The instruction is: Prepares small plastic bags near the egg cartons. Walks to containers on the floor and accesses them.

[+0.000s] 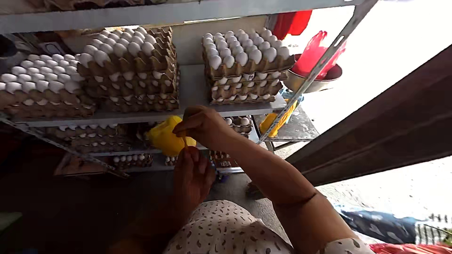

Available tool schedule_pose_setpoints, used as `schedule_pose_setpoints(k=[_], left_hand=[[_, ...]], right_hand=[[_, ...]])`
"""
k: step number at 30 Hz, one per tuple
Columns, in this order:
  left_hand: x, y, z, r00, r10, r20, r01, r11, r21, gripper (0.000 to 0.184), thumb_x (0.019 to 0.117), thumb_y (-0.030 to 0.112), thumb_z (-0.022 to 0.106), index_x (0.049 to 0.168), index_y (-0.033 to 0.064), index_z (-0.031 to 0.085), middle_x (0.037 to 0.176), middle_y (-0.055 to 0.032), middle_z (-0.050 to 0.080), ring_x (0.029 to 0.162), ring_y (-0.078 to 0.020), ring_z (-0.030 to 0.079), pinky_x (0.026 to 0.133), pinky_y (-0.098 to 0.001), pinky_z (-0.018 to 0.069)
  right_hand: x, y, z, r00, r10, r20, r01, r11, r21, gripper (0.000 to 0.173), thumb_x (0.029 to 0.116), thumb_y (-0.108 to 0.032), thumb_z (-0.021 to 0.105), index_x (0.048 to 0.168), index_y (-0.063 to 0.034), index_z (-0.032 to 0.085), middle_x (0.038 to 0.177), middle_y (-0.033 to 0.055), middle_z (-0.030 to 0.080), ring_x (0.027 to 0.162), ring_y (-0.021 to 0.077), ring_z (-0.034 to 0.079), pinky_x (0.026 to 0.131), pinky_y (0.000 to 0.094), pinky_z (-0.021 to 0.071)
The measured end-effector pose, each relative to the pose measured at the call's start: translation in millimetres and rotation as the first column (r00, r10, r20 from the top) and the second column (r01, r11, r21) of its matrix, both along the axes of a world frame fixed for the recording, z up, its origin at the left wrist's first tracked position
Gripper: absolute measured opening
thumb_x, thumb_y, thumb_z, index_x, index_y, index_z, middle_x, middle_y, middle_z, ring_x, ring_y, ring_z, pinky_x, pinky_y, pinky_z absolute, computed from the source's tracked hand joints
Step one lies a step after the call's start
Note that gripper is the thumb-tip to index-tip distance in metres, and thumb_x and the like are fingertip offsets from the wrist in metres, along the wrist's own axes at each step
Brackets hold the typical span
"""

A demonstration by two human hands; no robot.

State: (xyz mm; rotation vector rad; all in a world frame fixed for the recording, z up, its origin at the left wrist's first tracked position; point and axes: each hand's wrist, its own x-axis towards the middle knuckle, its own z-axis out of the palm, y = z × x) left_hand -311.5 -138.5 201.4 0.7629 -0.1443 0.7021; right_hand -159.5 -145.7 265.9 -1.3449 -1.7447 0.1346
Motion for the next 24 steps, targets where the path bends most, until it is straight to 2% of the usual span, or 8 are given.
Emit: schedule_pose_setpoints(k=[4,7,10,12,14,16,22,24], left_hand=[[48,31,33,0.910,-0.240,0.338,0.203,0.969,0.141,0.027,0.1030,0.045,0.056,0.088,0.0267,0.069,0.066,0.0130,0.060,0.058,0.0012,0.058,0.054,-0.0155,0.0482],[75,73,46,0.914,-0.174,0.366,0.051,0.945,0.322,0.032,0.1054,0.047,0.050,0.089,0.0252,0.066,0.071,0.0120,0.060,0.061,0.0011,0.056,0.058,-0.0158,0.0491],[85,114,47,0.884,-0.146,0.444,-0.065,0.902,0.427,0.018,0.1058,0.026,0.055,0.097,0.0170,0.068,0.083,0.0079,0.066,0.076,-0.0009,0.062,0.073,-0.0192,0.0524],[88,151,43,0.898,-0.184,0.399,-0.129,0.757,0.640,0.021,0.1058,0.025,0.056,0.104,0.0179,0.076,0.093,0.0108,0.072,0.089,0.0044,0.065,0.081,-0.0151,0.0528],[74,154,52,0.940,-0.015,0.342,-0.292,0.486,0.824,0.022,0.1049,0.034,0.058,0.096,0.0216,0.074,0.096,0.0165,0.068,0.096,0.0086,0.059,0.085,-0.0123,0.0486],[66,138,47,0.947,0.072,0.314,-0.314,0.414,0.854,0.022,0.1023,0.033,0.063,0.092,0.0162,0.074,0.094,0.0118,0.069,0.095,0.0040,0.062,0.085,-0.0163,0.0510],[81,71,16,0.977,0.103,-0.188,0.035,0.789,0.614,0.009,0.0987,0.004,0.065,0.101,0.0025,0.073,0.088,-0.0014,0.073,0.069,-0.0065,0.068,0.065,-0.0232,0.0606],[95,55,7,0.943,0.171,-0.284,0.058,0.758,0.649,0.013,0.0988,0.006,0.066,0.109,0.0006,0.074,0.095,-0.0048,0.074,0.075,-0.0095,0.071,0.071,-0.0264,0.0633]], right_hand=[[-5,19,71,0.981,0.192,-0.028,-0.183,0.962,0.202,0.013,0.0920,-0.004,0.069,0.097,-0.0062,0.081,0.095,0.0043,0.074,0.100,0.0102,0.065,0.092,0.0278,0.0516],[-2,22,108,0.965,0.256,-0.062,-0.243,0.955,0.168,0.007,0.0937,-0.007,0.071,0.097,-0.0055,0.077,0.093,-0.0012,0.068,0.083,0.0000,0.062,0.074,0.0150,0.0535],[-1,12,119,0.961,0.246,-0.125,-0.245,0.969,0.024,0.004,0.0943,-0.004,0.070,0.094,-0.0036,0.074,0.088,0.0004,0.065,0.072,0.0026,0.064,0.061,0.0164,0.0574],[0,-5,110,0.983,0.165,-0.085,-0.168,0.985,-0.027,0.005,0.0941,-0.007,0.070,0.092,-0.0062,0.075,0.091,-0.0005,0.067,0.079,0.0026,0.065,0.067,0.0170,0.0578],[2,-26,87,0.997,0.058,-0.043,-0.059,0.998,-0.020,0.006,0.0917,-0.009,0.072,0.091,-0.0103,0.078,0.093,-0.0025,0.068,0.089,0.0024,0.063,0.077,0.0176,0.0539],[2,-48,56,0.996,-0.065,-0.067,0.064,0.998,-0.007,0.005,0.0902,-0.009,0.072,0.090,-0.0107,0.077,0.088,-0.0030,0.066,0.087,0.0032,0.061,0.076,0.0180,0.0523],[11,-85,-31,0.728,-0.452,-0.516,0.484,0.871,-0.081,0.014,0.0913,0.000,0.069,0.104,-0.0070,0.070,0.081,-0.0008,0.065,0.067,0.0041,0.058,0.060,0.0197,0.0514],[18,-85,-52,0.553,-0.491,-0.673,0.546,0.824,-0.153,0.018,0.0942,0.002,0.062,0.107,-0.0045,0.072,0.085,0.0000,0.067,0.071,0.0044,0.060,0.065,0.0222,0.0529]])
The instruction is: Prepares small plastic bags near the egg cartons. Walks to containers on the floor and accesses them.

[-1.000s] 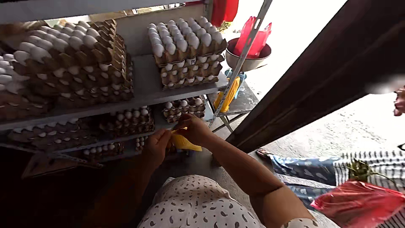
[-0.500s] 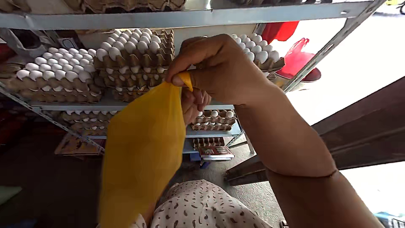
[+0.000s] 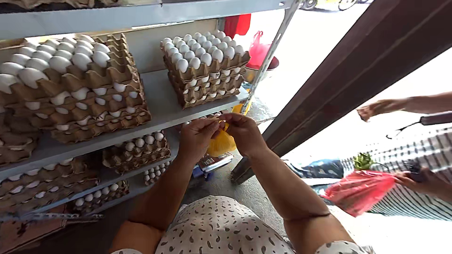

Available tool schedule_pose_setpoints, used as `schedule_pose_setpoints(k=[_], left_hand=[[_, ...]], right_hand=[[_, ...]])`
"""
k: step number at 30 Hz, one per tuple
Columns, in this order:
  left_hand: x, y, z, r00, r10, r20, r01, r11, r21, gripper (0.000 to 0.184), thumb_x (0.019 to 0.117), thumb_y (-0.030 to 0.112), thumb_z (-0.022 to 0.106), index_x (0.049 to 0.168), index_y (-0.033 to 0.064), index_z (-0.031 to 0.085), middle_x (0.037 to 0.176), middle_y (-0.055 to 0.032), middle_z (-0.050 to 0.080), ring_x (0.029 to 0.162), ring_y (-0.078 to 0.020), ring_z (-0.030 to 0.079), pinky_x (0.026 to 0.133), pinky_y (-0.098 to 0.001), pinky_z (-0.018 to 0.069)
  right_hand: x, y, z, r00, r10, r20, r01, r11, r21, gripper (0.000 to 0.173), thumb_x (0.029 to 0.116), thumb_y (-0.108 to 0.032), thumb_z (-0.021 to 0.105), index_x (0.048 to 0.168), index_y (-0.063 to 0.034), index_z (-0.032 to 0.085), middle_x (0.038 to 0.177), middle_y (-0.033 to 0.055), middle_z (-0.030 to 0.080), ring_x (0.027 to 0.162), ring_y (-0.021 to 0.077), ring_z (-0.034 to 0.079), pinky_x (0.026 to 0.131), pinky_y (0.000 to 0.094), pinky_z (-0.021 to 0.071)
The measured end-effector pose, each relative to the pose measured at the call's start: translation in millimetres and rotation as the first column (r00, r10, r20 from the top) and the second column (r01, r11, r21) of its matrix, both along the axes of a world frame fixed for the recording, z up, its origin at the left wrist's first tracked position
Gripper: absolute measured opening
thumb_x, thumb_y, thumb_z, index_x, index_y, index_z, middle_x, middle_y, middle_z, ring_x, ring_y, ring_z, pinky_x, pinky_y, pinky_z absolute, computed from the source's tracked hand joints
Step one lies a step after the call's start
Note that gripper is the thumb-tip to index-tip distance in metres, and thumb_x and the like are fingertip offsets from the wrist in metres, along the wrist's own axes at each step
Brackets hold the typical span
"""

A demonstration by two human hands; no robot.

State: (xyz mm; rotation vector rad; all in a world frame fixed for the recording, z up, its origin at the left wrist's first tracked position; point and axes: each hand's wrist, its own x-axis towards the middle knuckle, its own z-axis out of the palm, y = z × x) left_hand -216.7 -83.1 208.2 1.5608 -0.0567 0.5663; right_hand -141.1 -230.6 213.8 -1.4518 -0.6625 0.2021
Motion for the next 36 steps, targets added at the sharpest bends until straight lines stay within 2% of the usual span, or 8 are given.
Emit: schedule_pose_setpoints(k=[4,7,12,18,21,27,30,36], left_hand=[[22,-15,-42,0.984,0.169,0.053,-0.173,0.848,0.501,0.023,0.0962,0.007,0.068,0.118,0.0019,0.076,0.102,-0.0118,0.076,0.090,-0.0161,0.074,0.085,-0.0347,0.0609],[24,-20,-78,0.990,0.132,0.048,-0.135,0.804,0.579,0.025,0.0952,0.006,0.068,0.119,0.0006,0.075,0.104,-0.0155,0.076,0.096,-0.0232,0.074,0.090,-0.0419,0.0598],[21,-28,-113,0.998,0.023,0.050,-0.046,0.841,0.539,0.025,0.0933,0.005,0.069,0.116,-0.0023,0.075,0.104,-0.0166,0.076,0.096,-0.0228,0.075,0.089,-0.0393,0.0606],[20,-39,-141,0.994,0.013,0.105,-0.064,0.865,0.499,0.027,0.0871,0.007,0.074,0.113,-0.0015,0.075,0.104,-0.0151,0.076,0.095,-0.0220,0.075,0.088,-0.0384,0.0609],[21,-43,-144,0.999,0.045,0.014,-0.047,0.903,0.426,0.033,0.0856,0.006,0.075,0.117,-0.0020,0.072,0.099,-0.0136,0.073,0.085,-0.0164,0.071,0.080,-0.0337,0.0607],[19,-49,-153,0.993,0.105,-0.056,-0.080,0.936,0.343,0.051,0.0881,0.007,0.075,0.136,-0.0038,0.058,0.094,-0.0122,0.071,0.077,-0.0129,0.068,0.073,-0.0305,0.0593],[17,-49,-147,0.977,0.131,-0.171,-0.080,0.958,0.276,0.055,0.0897,0.008,0.075,0.139,-0.0025,0.054,0.096,-0.0111,0.072,0.078,-0.0126,0.069,0.075,-0.0307,0.0602],[16,-41,-137,0.905,0.072,-0.418,-0.041,0.996,0.083,0.058,0.0906,0.006,0.073,0.144,0.0033,0.049,0.101,-0.0096,0.073,0.081,-0.0132,0.070,0.077,-0.0326,0.0596]], right_hand=[[10,-4,-33,0.937,-0.140,-0.319,0.100,0.985,-0.137,0.013,0.1017,-0.008,0.059,0.109,-0.0027,0.069,0.085,0.0023,0.067,0.068,0.0054,0.060,0.063,0.0241,0.0516],[5,-7,-55,0.855,-0.203,-0.477,0.111,0.970,-0.215,0.015,0.1027,-0.007,0.057,0.115,-0.0017,0.064,0.092,0.0050,0.064,0.073,0.0085,0.059,0.065,0.0257,0.0513],[-13,-10,-71,0.702,-0.294,-0.649,0.227,0.956,-0.187,0.019,0.1011,0.005,0.050,0.118,0.0030,0.059,0.099,0.0094,0.063,0.080,0.0121,0.063,0.074,0.0283,0.0558],[-34,-10,-93,0.633,-0.366,-0.682,0.406,0.907,-0.110,0.013,0.1029,-0.001,0.055,0.112,0.0039,0.063,0.085,0.0085,0.067,0.072,0.0120,0.065,0.070,0.0285,0.0573],[-32,-11,-106,0.666,-0.394,-0.633,0.408,0.903,-0.133,0.013,0.1026,-0.005,0.059,0.108,0.0035,0.067,0.084,0.0081,0.068,0.072,0.0116,0.066,0.072,0.0300,0.0586],[-29,-18,-113,0.822,-0.444,-0.356,0.295,0.868,-0.401,0.015,0.1022,-0.013,0.062,0.109,-0.0025,0.070,0.097,0.0111,0.068,0.083,0.0172,0.065,0.078,0.0386,0.0553],[-26,-19,-113,0.868,-0.425,-0.255,0.278,0.843,-0.460,0.014,0.1012,-0.015,0.064,0.106,-0.0044,0.072,0.103,0.0115,0.067,0.088,0.0195,0.066,0.081,0.0417,0.0562],[-16,-25,-115,0.924,-0.303,-0.235,0.166,0.868,-0.468,0.014,0.0978,-0.017,0.069,0.103,-0.0043,0.072,0.092,0.0099,0.069,0.076,0.0183,0.065,0.072,0.0422,0.0559]])
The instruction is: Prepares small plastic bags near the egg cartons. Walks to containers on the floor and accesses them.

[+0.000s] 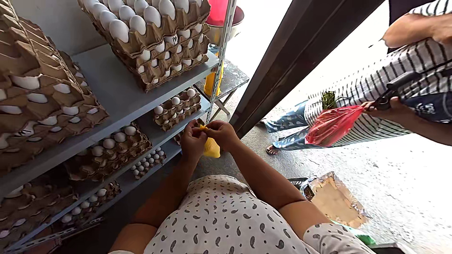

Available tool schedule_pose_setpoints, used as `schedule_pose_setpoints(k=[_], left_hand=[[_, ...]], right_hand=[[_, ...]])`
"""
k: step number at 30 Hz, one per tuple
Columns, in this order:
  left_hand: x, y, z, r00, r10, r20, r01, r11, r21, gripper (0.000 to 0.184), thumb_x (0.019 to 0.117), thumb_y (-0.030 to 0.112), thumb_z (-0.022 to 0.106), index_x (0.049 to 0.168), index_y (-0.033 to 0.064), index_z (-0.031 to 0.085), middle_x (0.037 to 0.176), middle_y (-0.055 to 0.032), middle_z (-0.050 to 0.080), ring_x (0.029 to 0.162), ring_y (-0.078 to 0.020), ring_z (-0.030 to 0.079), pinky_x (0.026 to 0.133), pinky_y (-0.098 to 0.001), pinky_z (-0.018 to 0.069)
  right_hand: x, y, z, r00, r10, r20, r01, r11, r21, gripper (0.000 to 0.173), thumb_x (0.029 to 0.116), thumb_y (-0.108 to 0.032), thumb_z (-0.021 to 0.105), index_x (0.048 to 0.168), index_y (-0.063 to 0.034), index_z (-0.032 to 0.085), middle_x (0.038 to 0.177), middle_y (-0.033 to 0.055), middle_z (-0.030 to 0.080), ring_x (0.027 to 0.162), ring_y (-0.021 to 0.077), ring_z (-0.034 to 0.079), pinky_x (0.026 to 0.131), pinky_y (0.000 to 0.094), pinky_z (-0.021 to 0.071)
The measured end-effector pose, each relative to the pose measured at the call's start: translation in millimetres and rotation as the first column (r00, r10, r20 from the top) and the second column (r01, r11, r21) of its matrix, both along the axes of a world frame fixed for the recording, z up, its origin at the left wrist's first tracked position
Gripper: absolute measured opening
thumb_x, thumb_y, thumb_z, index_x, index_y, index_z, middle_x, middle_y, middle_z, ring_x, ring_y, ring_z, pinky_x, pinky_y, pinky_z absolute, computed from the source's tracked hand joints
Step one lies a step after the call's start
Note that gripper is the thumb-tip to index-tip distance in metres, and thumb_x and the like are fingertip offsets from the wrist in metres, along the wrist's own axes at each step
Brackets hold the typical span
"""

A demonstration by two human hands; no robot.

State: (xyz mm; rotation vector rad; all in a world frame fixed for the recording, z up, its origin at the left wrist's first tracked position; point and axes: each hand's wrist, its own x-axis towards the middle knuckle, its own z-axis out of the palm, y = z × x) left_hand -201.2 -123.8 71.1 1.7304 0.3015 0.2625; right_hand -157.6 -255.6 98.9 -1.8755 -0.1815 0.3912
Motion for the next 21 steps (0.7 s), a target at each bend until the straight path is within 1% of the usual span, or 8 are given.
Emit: schedule_pose_setpoints(k=[4,6,8,11,13,15,17,21], left_hand=[[-4,8,5,0.994,-0.039,-0.106,0.027,0.994,-0.107,0.051,0.0911,0.004,0.072,0.139,0.0050,0.054,0.102,-0.0104,0.073,0.083,-0.0150,0.070,0.077,-0.0346,0.0585],[-6,13,6,0.985,-0.078,-0.153,0.051,0.984,-0.172,0.046,0.0932,0.004,0.069,0.137,0.0046,0.055,0.104,-0.0100,0.072,0.085,-0.0143,0.068,0.080,-0.0339,0.0567],[-8,20,1,0.983,-0.113,-0.143,0.077,0.968,-0.237,0.038,0.0942,0.002,0.068,0.131,0.0028,0.058,0.104,-0.0099,0.070,0.085,-0.0140,0.067,0.079,-0.0323,0.0567],[-13,26,2,0.986,-0.119,-0.119,0.077,0.948,-0.309,0.017,0.0941,0.001,0.071,0.110,0.0008,0.069,0.095,-0.0075,0.072,0.078,-0.0127,0.068,0.074,-0.0289,0.0593],[-20,28,11,0.983,-0.127,-0.131,0.077,0.938,-0.337,0.015,0.0955,0.002,0.070,0.111,-0.0001,0.072,0.096,-0.0082,0.074,0.081,-0.0136,0.070,0.078,-0.0292,0.0602],[-27,31,18,0.985,-0.133,-0.112,0.093,0.947,-0.308,0.019,0.0955,0.002,0.070,0.113,-0.0014,0.074,0.102,-0.0097,0.076,0.088,-0.0145,0.072,0.084,-0.0311,0.0604],[-33,35,20,0.988,-0.138,-0.068,0.121,0.970,-0.212,0.021,0.0940,0.004,0.072,0.114,-0.0020,0.074,0.105,-0.0101,0.077,0.092,-0.0141,0.073,0.088,-0.0330,0.0608],[-42,42,24,0.993,-0.077,0.094,0.070,0.995,0.072,0.017,0.0914,0.004,0.073,0.107,-0.0001,0.076,0.094,-0.0064,0.076,0.079,-0.0073,0.071,0.076,-0.0266,0.0615]], right_hand=[[4,1,-9,0.976,0.097,-0.196,-0.054,0.976,0.212,0.015,0.0990,-0.011,0.065,0.108,0.0002,0.067,0.092,0.0095,0.068,0.076,0.0135,0.065,0.076,0.0345,0.0583],[-2,3,-11,0.947,0.110,-0.301,-0.015,0.953,0.303,0.015,0.0986,-0.008,0.060,0.111,-0.0010,0.065,0.086,0.0057,0.064,0.070,0.0088,0.061,0.070,0.0270,0.0563],[-6,3,-15,0.924,0.118,-0.364,0.027,0.929,0.370,0.013,0.0985,-0.010,0.057,0.108,-0.0039,0.065,0.078,0.0020,0.061,0.063,0.0061,0.058,0.064,0.0225,0.0535],[-8,3,-18,0.894,0.147,-0.424,0.090,0.867,0.491,0.011,0.0984,-0.011,0.055,0.098,-0.0084,0.065,0.072,-0.0021,0.057,0.058,0.0040,0.054,0.058,0.0196,0.0513],[-10,4,-17,0.883,0.173,-0.436,0.111,0.826,0.553,0.011,0.0990,-0.010,0.056,0.094,-0.0089,0.066,0.071,-0.0018,0.058,0.058,0.0038,0.055,0.058,0.0193,0.0522],[-11,6,-12,0.888,0.191,-0.418,0.099,0.809,0.580,0.012,0.1000,-0.008,0.057,0.094,-0.0076,0.067,0.073,-0.0010,0.060,0.060,0.0048,0.056,0.060,0.0201,0.0522],[-14,10,-5,0.908,0.168,-0.383,0.083,0.825,0.559,0.012,0.0996,-0.005,0.057,0.093,-0.0054,0.067,0.073,-0.0008,0.060,0.062,0.0060,0.055,0.063,0.0224,0.0522],[-23,21,9,0.975,0.096,-0.200,0.003,0.897,0.443,0.005,0.0961,-0.002,0.067,0.093,-0.0014,0.071,0.082,0.0020,0.069,0.071,0.0079,0.063,0.072,0.0273,0.0565]])
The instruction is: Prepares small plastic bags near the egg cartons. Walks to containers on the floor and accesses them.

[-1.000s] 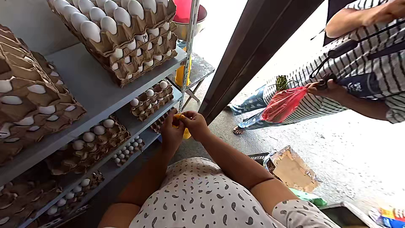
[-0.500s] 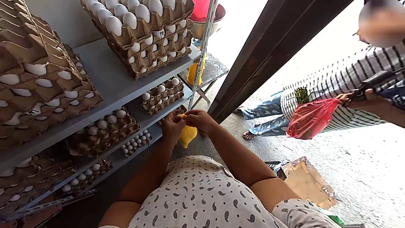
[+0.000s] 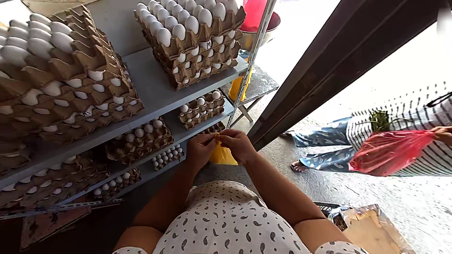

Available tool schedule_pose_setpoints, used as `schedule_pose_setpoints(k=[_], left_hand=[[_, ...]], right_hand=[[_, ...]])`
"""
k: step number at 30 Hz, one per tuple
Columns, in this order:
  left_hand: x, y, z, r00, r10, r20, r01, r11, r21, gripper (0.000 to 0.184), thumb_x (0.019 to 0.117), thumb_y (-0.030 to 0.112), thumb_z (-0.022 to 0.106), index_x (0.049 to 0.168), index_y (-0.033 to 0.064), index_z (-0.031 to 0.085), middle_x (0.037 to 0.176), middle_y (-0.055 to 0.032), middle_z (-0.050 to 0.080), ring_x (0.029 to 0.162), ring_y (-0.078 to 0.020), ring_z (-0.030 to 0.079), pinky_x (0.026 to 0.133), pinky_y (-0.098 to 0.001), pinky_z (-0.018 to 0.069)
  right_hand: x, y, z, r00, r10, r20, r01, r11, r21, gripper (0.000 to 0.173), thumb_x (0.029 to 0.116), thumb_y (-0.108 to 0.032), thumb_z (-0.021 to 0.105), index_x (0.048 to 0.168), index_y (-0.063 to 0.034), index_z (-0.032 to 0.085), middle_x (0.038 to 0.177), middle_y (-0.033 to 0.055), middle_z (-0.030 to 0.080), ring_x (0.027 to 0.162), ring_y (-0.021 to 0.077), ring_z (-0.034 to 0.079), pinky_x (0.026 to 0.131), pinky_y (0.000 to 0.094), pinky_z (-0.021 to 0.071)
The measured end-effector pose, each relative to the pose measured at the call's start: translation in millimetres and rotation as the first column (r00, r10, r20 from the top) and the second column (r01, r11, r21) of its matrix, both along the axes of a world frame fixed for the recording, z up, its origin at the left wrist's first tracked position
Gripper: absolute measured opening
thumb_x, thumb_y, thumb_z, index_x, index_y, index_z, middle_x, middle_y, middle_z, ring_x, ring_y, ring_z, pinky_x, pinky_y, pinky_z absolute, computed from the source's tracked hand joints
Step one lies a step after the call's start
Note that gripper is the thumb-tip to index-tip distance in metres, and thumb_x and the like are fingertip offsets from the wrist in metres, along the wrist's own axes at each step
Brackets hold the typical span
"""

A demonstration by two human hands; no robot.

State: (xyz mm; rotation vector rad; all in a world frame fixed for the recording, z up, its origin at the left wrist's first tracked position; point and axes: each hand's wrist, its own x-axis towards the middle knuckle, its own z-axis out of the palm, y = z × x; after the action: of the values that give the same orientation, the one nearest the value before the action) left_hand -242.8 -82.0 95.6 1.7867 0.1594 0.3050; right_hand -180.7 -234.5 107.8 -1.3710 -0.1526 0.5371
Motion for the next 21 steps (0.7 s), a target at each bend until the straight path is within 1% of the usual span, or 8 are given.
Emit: schedule_pose_setpoints(k=[2,4,7,12,15,17,19,21], left_hand=[[-2,0,-3,0.982,0.041,0.184,-0.059,0.994,0.095,0.014,0.0883,0.003,0.074,0.102,-0.0018,0.076,0.090,-0.0062,0.075,0.075,-0.0053,0.071,0.071,-0.0238,0.0623],[0,3,-6,0.920,0.049,0.389,-0.128,0.975,0.181,0.013,0.0845,0.001,0.074,0.096,-0.0042,0.075,0.088,-0.0070,0.074,0.074,-0.0045,0.070,0.069,-0.0221,0.0620],[1,10,2,0.820,0.026,0.572,-0.232,0.928,0.291,0.011,0.0822,0.002,0.075,0.092,-0.0043,0.074,0.088,-0.0099,0.074,0.079,-0.0076,0.072,0.074,-0.0236,0.0620],[-8,21,27,0.685,-0.030,0.728,-0.419,0.802,0.427,0.005,0.0835,0.006,0.075,0.086,0.0022,0.073,0.082,-0.0085,0.072,0.080,-0.0120,0.071,0.075,-0.0225,0.0600],[-25,31,42,0.627,-0.020,0.779,-0.556,0.689,0.465,0.007,0.0875,0.009,0.074,0.087,0.0036,0.070,0.082,-0.0094,0.070,0.080,-0.0156,0.069,0.077,-0.0229,0.0580],[-38,42,52,0.629,-0.011,0.778,-0.612,0.610,0.503,0.008,0.0894,0.010,0.072,0.086,0.0041,0.067,0.081,-0.0093,0.069,0.080,-0.0169,0.069,0.080,-0.0242,0.0580],[-54,51,51,0.682,0.000,0.731,-0.596,0.578,0.557,0.008,0.0882,0.009,0.072,0.085,0.0033,0.067,0.080,-0.0103,0.068,0.080,-0.0188,0.069,0.082,-0.0251,0.0571],[-73,58,43,0.720,0.088,0.689,-0.600,0.579,0.553,0.008,0.0843,0.007,0.073,0.083,0.0029,0.067,0.079,-0.0107,0.068,0.079,-0.0186,0.068,0.080,-0.0247,0.0566]], right_hand=[[-4,3,2,0.976,0.015,0.218,0.001,0.997,-0.072,0.005,0.0922,-0.005,0.072,0.089,-0.0033,0.074,0.087,0.0027,0.066,0.078,0.0098,0.062,0.073,0.0285,0.0555],[-8,6,6,0.893,0.017,0.450,0.038,0.993,-0.114,0.005,0.0891,-0.008,0.075,0.084,-0.0058,0.075,0.087,0.0024,0.065,0.079,0.0087,0.062,0.071,0.0255,0.0558],[-12,11,12,0.777,0.001,0.630,0.053,0.996,-0.067,0.004,0.0894,-0.007,0.073,0.086,-0.0053,0.074,0.085,0.0011,0.062,0.077,0.0055,0.062,0.070,0.0214,0.0571],[-7,22,9,0.717,-0.023,0.696,-0.109,0.984,0.144,0.004,0.0938,-0.010,0.070,0.090,-0.0115,0.072,0.090,-0.0045,0.065,0.085,0.0018,0.061,0.076,0.0192,0.0547],[-5,43,7,0.702,0.144,0.697,-0.337,0.930,0.148,0.006,0.1018,-0.019,0.061,0.107,-0.0170,0.062,0.105,-0.0087,0.061,0.099,-0.0007,0.060,0.087,0.0192,0.0541],[-6,61,5,0.660,0.274,0.700,-0.450,0.890,0.076,0.016,0.1027,-0.017,0.057,0.116,-0.0106,0.063,0.109,-0.0054,0.065,0.101,0.0002,0.063,0.090,0.0221,0.0560],[-12,77,-2,0.626,0.356,0.694,-0.509,0.861,0.016,0.017,0.1012,-0.015,0.055,0.107,-0.0090,0.070,0.103,-0.0058,0.070,0.100,-0.0016,0.064,0.092,0.0208,0.0547],[-18,91,-9,0.610,0.416,0.674,-0.565,0.825,0.002,0.015,0.0964,-0.009,0.058,0.096,-0.0075,0.073,0.097,-0.0050,0.070,0.095,-0.0025,0.065,0.088,0.0179,0.0548]])
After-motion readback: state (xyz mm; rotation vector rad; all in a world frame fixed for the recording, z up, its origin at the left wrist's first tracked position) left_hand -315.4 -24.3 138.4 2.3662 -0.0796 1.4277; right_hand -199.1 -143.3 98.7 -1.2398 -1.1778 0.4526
